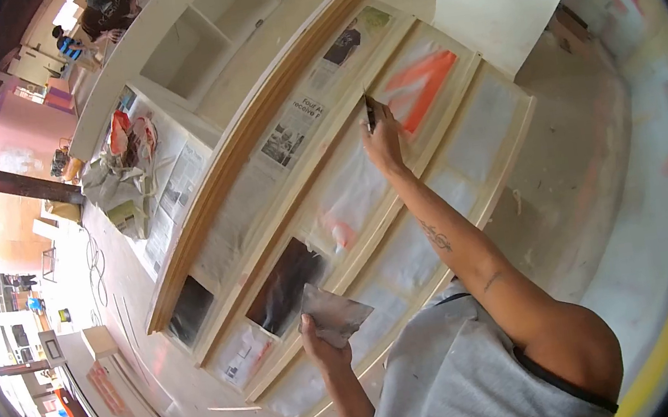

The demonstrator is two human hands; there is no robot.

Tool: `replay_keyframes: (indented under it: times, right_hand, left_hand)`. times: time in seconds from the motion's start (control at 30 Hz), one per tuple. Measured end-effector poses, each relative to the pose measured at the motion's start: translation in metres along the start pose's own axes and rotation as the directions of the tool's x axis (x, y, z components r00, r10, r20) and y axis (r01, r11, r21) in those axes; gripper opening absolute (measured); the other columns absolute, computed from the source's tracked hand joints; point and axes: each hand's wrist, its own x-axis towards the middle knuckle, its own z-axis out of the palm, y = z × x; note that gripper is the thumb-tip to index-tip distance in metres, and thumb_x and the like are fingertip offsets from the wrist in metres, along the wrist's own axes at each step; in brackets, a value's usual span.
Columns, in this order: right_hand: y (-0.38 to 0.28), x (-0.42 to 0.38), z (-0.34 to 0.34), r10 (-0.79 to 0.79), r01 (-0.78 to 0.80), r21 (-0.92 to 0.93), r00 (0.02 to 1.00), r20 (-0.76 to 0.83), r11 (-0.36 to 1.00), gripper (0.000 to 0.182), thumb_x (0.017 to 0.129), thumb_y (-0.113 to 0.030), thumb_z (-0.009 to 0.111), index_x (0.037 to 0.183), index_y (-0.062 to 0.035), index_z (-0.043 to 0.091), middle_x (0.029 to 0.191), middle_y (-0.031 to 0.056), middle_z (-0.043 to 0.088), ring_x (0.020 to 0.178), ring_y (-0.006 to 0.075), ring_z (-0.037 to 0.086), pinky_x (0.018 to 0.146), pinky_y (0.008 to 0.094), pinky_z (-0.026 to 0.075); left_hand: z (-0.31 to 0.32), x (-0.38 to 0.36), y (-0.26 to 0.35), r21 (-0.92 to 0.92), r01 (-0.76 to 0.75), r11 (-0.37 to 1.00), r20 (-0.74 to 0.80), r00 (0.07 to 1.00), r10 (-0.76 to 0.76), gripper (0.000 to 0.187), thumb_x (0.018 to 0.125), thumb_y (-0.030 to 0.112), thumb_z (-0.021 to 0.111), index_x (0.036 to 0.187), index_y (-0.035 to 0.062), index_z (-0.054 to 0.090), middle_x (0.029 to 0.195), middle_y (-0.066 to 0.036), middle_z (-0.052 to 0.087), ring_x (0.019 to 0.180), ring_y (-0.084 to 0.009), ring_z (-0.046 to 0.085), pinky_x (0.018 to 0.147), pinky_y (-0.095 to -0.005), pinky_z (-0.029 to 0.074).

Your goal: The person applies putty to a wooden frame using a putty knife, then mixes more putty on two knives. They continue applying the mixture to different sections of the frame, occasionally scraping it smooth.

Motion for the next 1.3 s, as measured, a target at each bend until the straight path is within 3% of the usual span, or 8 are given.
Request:
replay_keyframes:
  times: [0.47, 0.53, 0.63, 0.73, 1.07, 1.2, 1.27, 1.3]
  right_hand:
    - [-0.049, -0.072, 0.055, 0.050, -0.052, 0.152, 0.999, 0.021, 0.987, 0.057, 0.077, 0.003, 0.060, 0.131, 0.0046, 0.041, 0.126, 0.0288, 0.046, 0.118, 0.0453, 0.046, 0.101, 0.0466, 0.042]
    - [-0.058, -0.088, 0.060, 0.031, -0.025, 0.109, 0.998, -0.048, 0.994, 0.059, 0.081, -0.003, 0.061, 0.137, -0.0023, 0.043, 0.124, 0.0245, 0.053, 0.111, 0.0396, 0.053, 0.094, 0.0432, 0.046]
    - [-0.068, -0.106, 0.067, 0.070, -0.076, 0.138, 0.996, 0.049, 0.987, 0.059, 0.079, 0.001, 0.063, 0.132, 0.0040, 0.039, 0.133, 0.0304, 0.040, 0.122, 0.0452, 0.043, 0.104, 0.0460, 0.039]
    - [-0.076, -0.121, 0.075, 0.034, -0.030, 0.184, 0.999, -0.020, 0.983, 0.066, 0.073, -0.002, 0.072, 0.132, 0.0019, 0.042, 0.118, 0.0225, 0.050, 0.111, 0.0393, 0.049, 0.094, 0.0459, 0.043]
    - [-0.098, -0.160, 0.094, 0.009, -0.010, 0.132, 1.000, 0.004, 0.991, 0.059, 0.075, -0.008, 0.074, 0.124, 0.0046, 0.044, 0.117, 0.0231, 0.051, 0.110, 0.0404, 0.049, 0.096, 0.0465, 0.041]
    - [-0.114, -0.187, 0.064, 0.022, -0.053, 0.188, 0.987, 0.161, 0.981, 0.047, 0.086, -0.013, 0.064, 0.125, 0.0049, 0.044, 0.111, 0.0190, 0.053, 0.106, 0.0372, 0.051, 0.094, 0.0443, 0.040]
    - [-0.109, -0.189, 0.028, -0.164, -0.053, 0.363, 0.825, 0.541, 0.930, 0.032, 0.088, -0.005, 0.058, 0.118, 0.0032, 0.048, 0.110, 0.0198, 0.053, 0.106, 0.0369, 0.050, 0.095, 0.0435, 0.040]
    - [-0.118, -0.188, 0.005, -0.157, -0.120, 0.410, 0.799, 0.580, 0.904, 0.031, 0.089, -0.004, 0.055, 0.119, 0.0013, 0.049, 0.112, 0.0182, 0.054, 0.107, 0.0352, 0.051, 0.096, 0.0416, 0.040]
  left_hand:
    - [-0.023, -0.006, -0.003, -0.107, -0.037, 0.994, -0.112, 0.993, 0.025, 0.037, 0.096, 0.034, 0.054, 0.117, 0.0045, 0.057, 0.107, -0.008, 0.066, 0.094, -0.0215, 0.065, 0.081, -0.0372, 0.054]
    - [-0.026, -0.006, -0.002, -0.061, -0.042, 0.997, -0.123, 0.992, 0.034, 0.036, 0.095, 0.035, 0.055, 0.115, 0.0045, 0.057, 0.106, -0.008, 0.066, 0.093, -0.0217, 0.065, 0.081, -0.0374, 0.054]
    - [-0.037, -0.008, -0.001, -0.065, -0.040, 0.997, -0.138, 0.990, 0.030, 0.037, 0.095, 0.035, 0.056, 0.115, 0.0042, 0.057, 0.106, -0.008, 0.066, 0.094, -0.0217, 0.065, 0.081, -0.0377, 0.054]
    - [-0.035, -0.011, 0.002, -0.080, -0.069, 0.994, -0.143, 0.988, 0.057, 0.037, 0.094, 0.036, 0.057, 0.115, 0.0047, 0.057, 0.105, -0.007, 0.066, 0.092, -0.0217, 0.065, 0.080, -0.0381, 0.054]
    - [-0.044, -0.016, 0.002, -0.108, -0.068, 0.992, -0.143, 0.988, 0.053, 0.037, 0.094, 0.037, 0.057, 0.113, 0.0053, 0.057, 0.101, -0.006, 0.066, 0.090, -0.0212, 0.066, 0.077, -0.0371, 0.055]
    - [-0.033, -0.013, 0.008, -0.113, -0.020, 0.993, -0.202, 0.979, -0.003, 0.036, 0.095, 0.037, 0.056, 0.114, 0.0072, 0.058, 0.101, -0.006, 0.066, 0.087, -0.0196, 0.067, 0.072, -0.0353, 0.056]
    - [-0.031, -0.013, 0.007, -0.120, 0.018, 0.993, -0.194, 0.980, -0.041, 0.035, 0.095, 0.037, 0.055, 0.114, 0.0081, 0.058, 0.101, -0.006, 0.067, 0.084, -0.0186, 0.067, 0.067, -0.0337, 0.057]
    - [-0.029, -0.011, 0.005, -0.164, 0.044, 0.986, -0.219, 0.973, -0.080, 0.033, 0.095, 0.036, 0.055, 0.112, 0.0088, 0.059, 0.100, -0.006, 0.067, 0.080, -0.0178, 0.068, 0.060, -0.0318, 0.056]
